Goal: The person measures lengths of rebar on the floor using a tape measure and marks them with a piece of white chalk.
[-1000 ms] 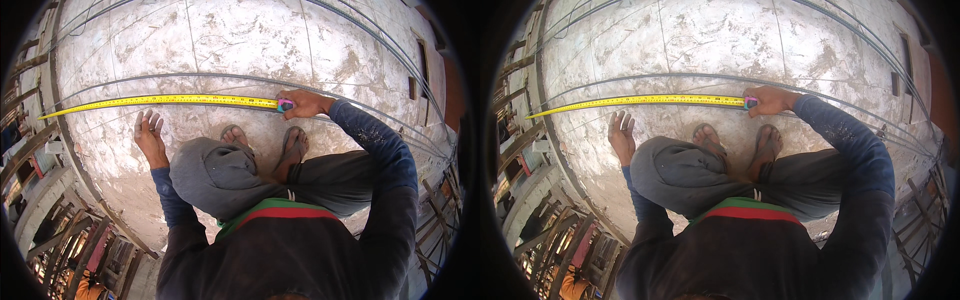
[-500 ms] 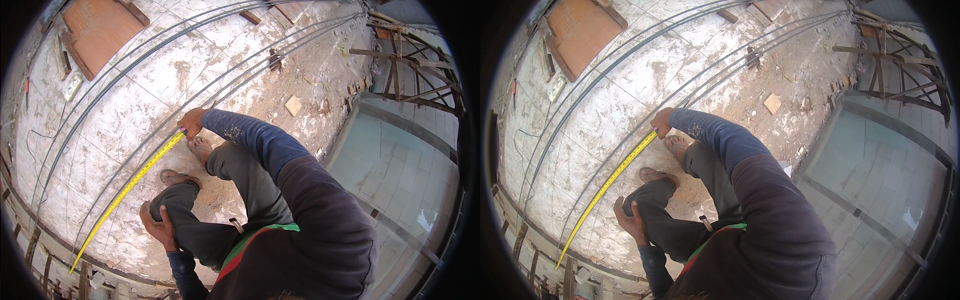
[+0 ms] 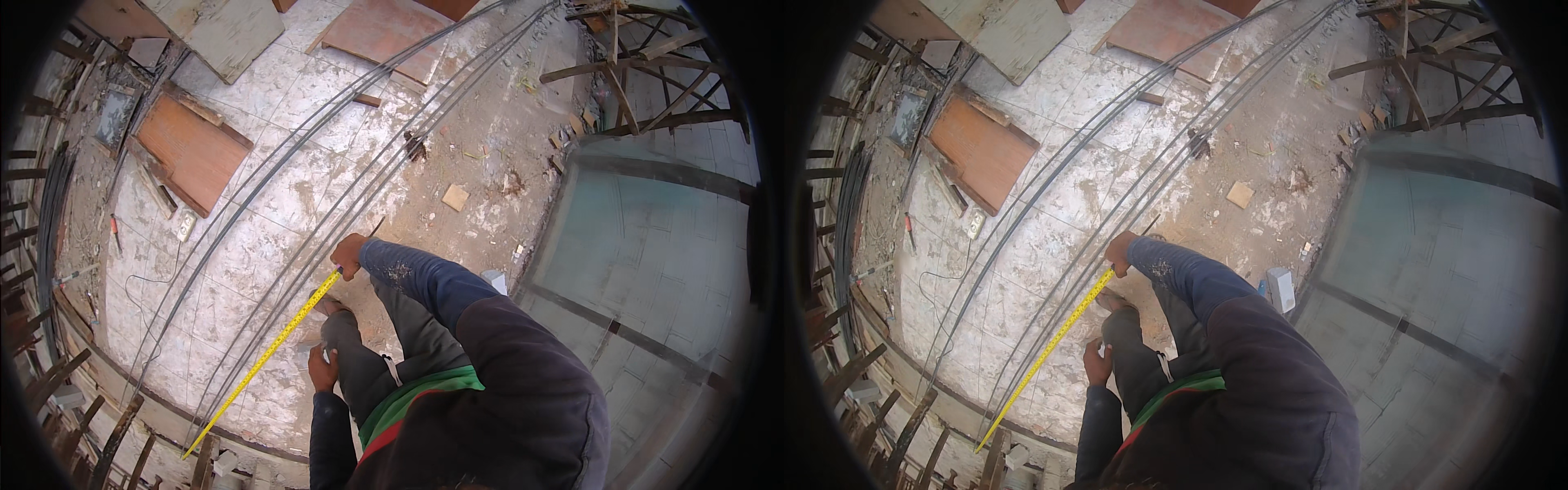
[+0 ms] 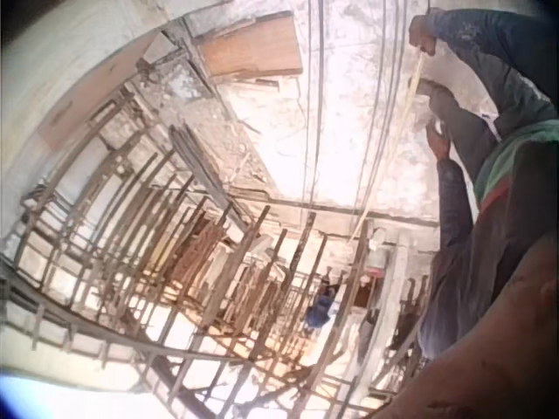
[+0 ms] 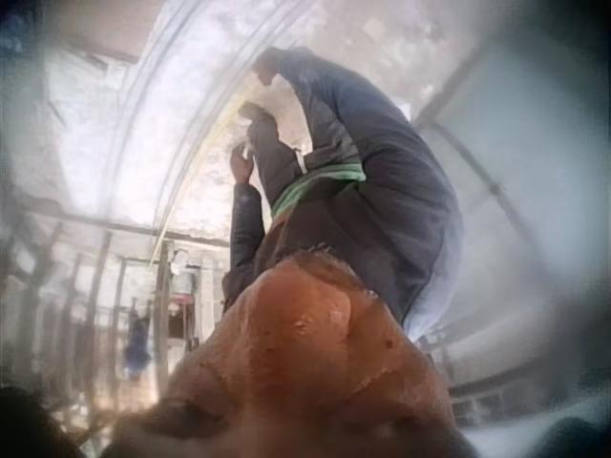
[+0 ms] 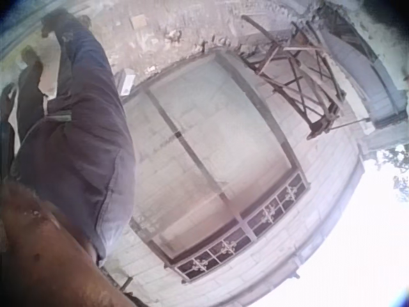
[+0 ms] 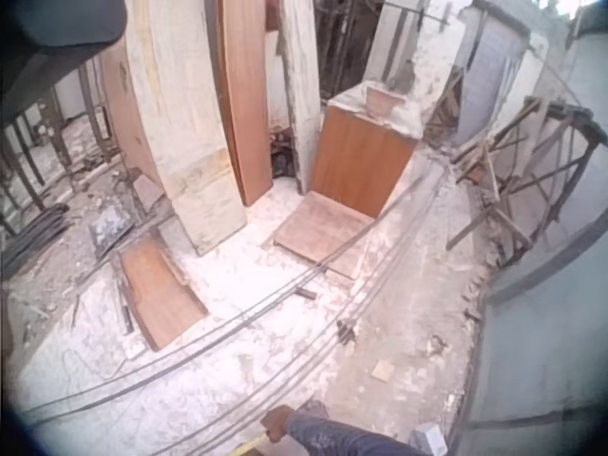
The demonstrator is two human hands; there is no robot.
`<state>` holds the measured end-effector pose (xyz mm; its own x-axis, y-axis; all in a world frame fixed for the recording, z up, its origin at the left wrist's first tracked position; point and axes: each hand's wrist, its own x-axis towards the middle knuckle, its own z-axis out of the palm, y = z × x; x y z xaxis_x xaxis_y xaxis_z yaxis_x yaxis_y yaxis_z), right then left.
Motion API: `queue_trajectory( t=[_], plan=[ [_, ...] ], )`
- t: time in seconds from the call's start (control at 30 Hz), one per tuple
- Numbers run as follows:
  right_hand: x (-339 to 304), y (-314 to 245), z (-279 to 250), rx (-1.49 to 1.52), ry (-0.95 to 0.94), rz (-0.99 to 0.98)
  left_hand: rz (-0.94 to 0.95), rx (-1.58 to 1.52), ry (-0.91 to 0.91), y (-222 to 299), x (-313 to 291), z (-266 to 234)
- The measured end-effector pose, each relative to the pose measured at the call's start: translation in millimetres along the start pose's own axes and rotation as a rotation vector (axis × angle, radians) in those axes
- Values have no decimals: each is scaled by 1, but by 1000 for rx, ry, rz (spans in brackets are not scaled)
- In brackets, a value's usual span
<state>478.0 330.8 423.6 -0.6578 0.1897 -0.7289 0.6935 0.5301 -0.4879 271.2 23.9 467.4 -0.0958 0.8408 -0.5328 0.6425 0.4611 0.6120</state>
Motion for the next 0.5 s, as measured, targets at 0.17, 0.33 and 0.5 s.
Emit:
queue_trajectory(
  t=[0.17, 0.33, 0.5],
  plan=[
    [-71, 57, -36, 0, -19, 33, -276, 104, 54, 42, -16, -33],
    [-148, 126, -80, 13, -141, 73, -560, 78, 331, 114, -27, -3],
    [-217, 170, -121, 11, -198, 24, -512, -189, 270, 223, -9, 50]
  ],
)
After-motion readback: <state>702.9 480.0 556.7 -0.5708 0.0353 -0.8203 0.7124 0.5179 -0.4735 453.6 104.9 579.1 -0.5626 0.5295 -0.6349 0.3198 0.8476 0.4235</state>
